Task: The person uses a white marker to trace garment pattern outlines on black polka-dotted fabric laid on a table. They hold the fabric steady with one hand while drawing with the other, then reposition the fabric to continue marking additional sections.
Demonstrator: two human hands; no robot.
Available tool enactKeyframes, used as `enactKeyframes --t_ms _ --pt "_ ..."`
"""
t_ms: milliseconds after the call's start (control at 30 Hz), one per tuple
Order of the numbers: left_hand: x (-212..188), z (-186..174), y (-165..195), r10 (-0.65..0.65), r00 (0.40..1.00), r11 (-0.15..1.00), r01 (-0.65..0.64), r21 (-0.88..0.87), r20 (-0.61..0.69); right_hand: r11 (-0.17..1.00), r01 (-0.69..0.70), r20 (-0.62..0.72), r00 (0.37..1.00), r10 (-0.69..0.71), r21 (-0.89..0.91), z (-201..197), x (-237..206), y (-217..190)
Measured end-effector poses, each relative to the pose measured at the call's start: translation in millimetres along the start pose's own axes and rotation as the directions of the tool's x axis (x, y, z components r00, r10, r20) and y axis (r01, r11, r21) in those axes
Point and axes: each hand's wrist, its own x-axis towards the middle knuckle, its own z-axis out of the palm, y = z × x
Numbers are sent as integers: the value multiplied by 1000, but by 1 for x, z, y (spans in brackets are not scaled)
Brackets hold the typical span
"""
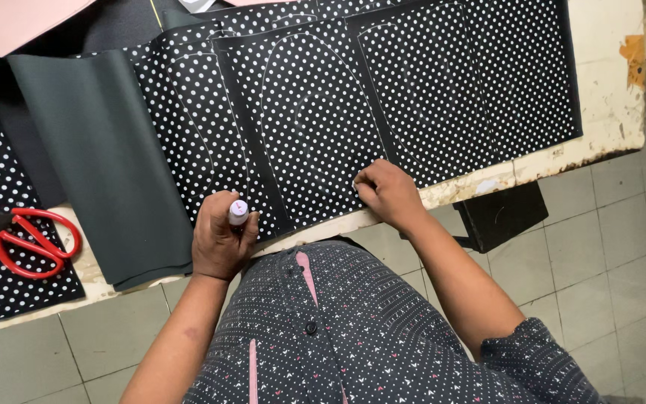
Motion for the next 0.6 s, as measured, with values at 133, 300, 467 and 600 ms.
enactKeyframes --t_ms 133,300,467,600 --pt "0 1 -1 13 1000 1000 -13 5 -13 982 1 -88 996 16 190 -8 4 4" --pt "-1 2 -1 14 1000 1000 -14 16 -14 992 -71 2 997 71 105 -16 -10 9" --pt "-1 3 -1 2 1000 1000 -2 1 -14 990 -99 31 995 96 103 -4 -23 6" --pt "-1 2 -2 -3 1000 1000 3 2 -9 996 87 -111 990 -83 30 2 -21 4"
